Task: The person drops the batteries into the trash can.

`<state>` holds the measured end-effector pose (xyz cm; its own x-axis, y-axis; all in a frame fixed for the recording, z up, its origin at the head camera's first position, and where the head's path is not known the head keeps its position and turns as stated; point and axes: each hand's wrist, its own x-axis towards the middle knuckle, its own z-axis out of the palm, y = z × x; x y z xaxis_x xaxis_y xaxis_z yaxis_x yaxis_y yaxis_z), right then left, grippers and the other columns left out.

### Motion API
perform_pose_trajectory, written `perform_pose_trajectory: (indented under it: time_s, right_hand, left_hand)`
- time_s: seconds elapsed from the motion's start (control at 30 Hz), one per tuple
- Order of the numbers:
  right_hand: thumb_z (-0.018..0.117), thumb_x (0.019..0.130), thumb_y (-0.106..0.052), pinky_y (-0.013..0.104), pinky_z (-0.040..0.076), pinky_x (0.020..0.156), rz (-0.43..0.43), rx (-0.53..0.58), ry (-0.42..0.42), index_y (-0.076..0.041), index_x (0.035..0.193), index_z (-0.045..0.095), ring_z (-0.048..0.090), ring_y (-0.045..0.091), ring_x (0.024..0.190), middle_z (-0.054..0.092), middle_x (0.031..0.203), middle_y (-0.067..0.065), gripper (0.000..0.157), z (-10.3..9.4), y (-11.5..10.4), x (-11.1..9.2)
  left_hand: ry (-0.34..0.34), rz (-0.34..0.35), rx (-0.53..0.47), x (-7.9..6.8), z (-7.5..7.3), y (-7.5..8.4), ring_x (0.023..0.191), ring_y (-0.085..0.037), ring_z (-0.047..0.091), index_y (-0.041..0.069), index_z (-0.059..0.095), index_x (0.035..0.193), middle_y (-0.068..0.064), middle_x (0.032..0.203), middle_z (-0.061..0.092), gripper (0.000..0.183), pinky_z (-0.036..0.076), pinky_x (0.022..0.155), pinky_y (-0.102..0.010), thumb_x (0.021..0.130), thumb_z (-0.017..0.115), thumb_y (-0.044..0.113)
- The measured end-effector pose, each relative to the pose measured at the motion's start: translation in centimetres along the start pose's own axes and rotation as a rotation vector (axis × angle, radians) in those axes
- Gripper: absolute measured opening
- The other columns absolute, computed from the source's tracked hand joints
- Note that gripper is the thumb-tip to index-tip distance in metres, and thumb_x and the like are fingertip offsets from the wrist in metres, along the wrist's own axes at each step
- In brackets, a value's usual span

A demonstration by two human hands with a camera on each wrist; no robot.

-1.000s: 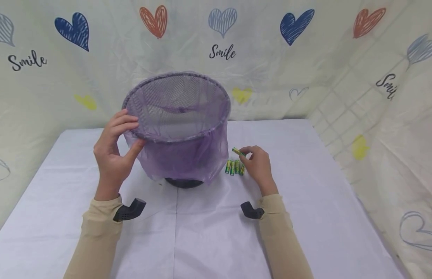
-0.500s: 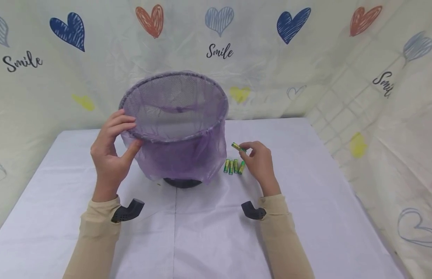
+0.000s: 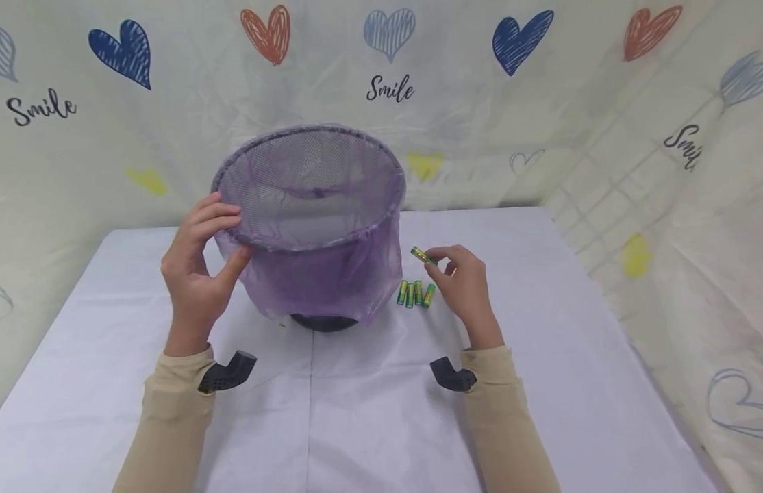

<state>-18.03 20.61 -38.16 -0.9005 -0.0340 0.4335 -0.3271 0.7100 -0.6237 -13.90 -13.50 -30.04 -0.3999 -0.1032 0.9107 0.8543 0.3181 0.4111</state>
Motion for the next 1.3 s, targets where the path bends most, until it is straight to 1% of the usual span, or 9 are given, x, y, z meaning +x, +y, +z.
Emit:
perform_pose_trajectory:
  time_s: [0.2, 0.5, 0.8, 0.93, 1.17, 1.23, 1.3]
  right_hand:
    - [0.071, 0.086, -0.008, 0.013, 0.036, 0.056, 0.006, 0.015, 0.01, -0.009, 0.104, 0.074, 0.048, 0.006, 0.066, 0.071, 0.093, 0.012, 0.019, -0.5, -0.7, 0.0]
    - [0.073, 0.085, -0.009, 0.013, 0.038, 0.057, -0.004, 0.035, 0.033, -0.01, 0.104, 0.074, 0.047, 0.003, 0.065, 0.071, 0.094, 0.01, 0.019, -1.2, -1.6, -0.1]
    - [0.07, 0.088, -0.014, 0.014, 0.039, 0.057, 0.026, 0.066, 0.04, -0.012, 0.106, 0.074, 0.047, 0.004, 0.067, 0.071, 0.096, 0.01, 0.018, -1.8, -1.9, -0.1]
    - [0.07, 0.088, -0.014, 0.012, 0.039, 0.057, 0.03, 0.098, 0.068, -0.012, 0.107, 0.074, 0.048, 0.003, 0.068, 0.07, 0.096, 0.01, 0.019, -2.2, -2.3, -0.1]
    - [0.071, 0.087, -0.012, 0.013, 0.039, 0.058, 0.035, 0.178, 0.127, -0.014, 0.106, 0.075, 0.049, 0.004, 0.07, 0.068, 0.094, 0.003, 0.02, -2.8, -3.1, -0.5]
    - [0.071, 0.087, -0.01, 0.013, 0.038, 0.058, 0.031, 0.193, 0.142, -0.012, 0.106, 0.075, 0.048, 0.004, 0.07, 0.068, 0.094, 0.004, 0.02, -3.0, -3.6, -0.6]
    - [0.07, 0.086, -0.004, 0.014, 0.037, 0.057, 0.026, 0.203, 0.153, -0.007, 0.105, 0.074, 0.047, 0.004, 0.069, 0.067, 0.093, 0.009, 0.019, -3.5, -4.9, -0.7]
  left_hand:
    - [-0.001, -0.002, 0.003, 0.1, 0.0, 0.2, 0.115, -0.051, 0.053, -0.015, 0.063, 0.096, -0.031, 0.1, 0.063, 0.044, 0.042, 0.113, -0.05, 0.088, 0.071, 0.028]
    - [-0.001, -0.002, 0.006, 0.1, 0.0, 0.4, 0.117, -0.048, 0.054, -0.015, 0.064, 0.095, -0.032, 0.1, 0.063, 0.044, 0.042, 0.112, -0.05, 0.088, 0.072, 0.028]
    - [0.002, 0.007, -0.001, -0.1, 0.0, -0.3, 0.118, -0.047, 0.053, -0.014, 0.064, 0.096, -0.031, 0.101, 0.063, 0.044, 0.042, 0.113, -0.051, 0.087, 0.072, 0.029]
    - [0.0, 0.005, 0.004, -0.1, 0.1, -0.4, 0.118, -0.048, 0.053, -0.013, 0.064, 0.097, -0.03, 0.102, 0.064, 0.044, 0.042, 0.113, -0.05, 0.087, 0.072, 0.029]
    - [0.005, 0.015, 0.003, -0.1, 0.1, -0.1, 0.117, -0.047, 0.054, -0.014, 0.064, 0.096, -0.031, 0.1, 0.064, 0.043, 0.043, 0.112, -0.05, 0.087, 0.072, 0.028]
    - [0.007, 0.017, 0.003, -0.1, 0.1, 0.0, 0.118, -0.046, 0.054, -0.014, 0.064, 0.096, -0.031, 0.1, 0.064, 0.043, 0.043, 0.112, -0.05, 0.087, 0.072, 0.028]
    - [0.007, 0.015, 0.003, -0.1, 0.1, 0.1, 0.118, -0.045, 0.055, -0.014, 0.064, 0.096, -0.031, 0.1, 0.064, 0.043, 0.042, 0.112, -0.05, 0.087, 0.072, 0.028]
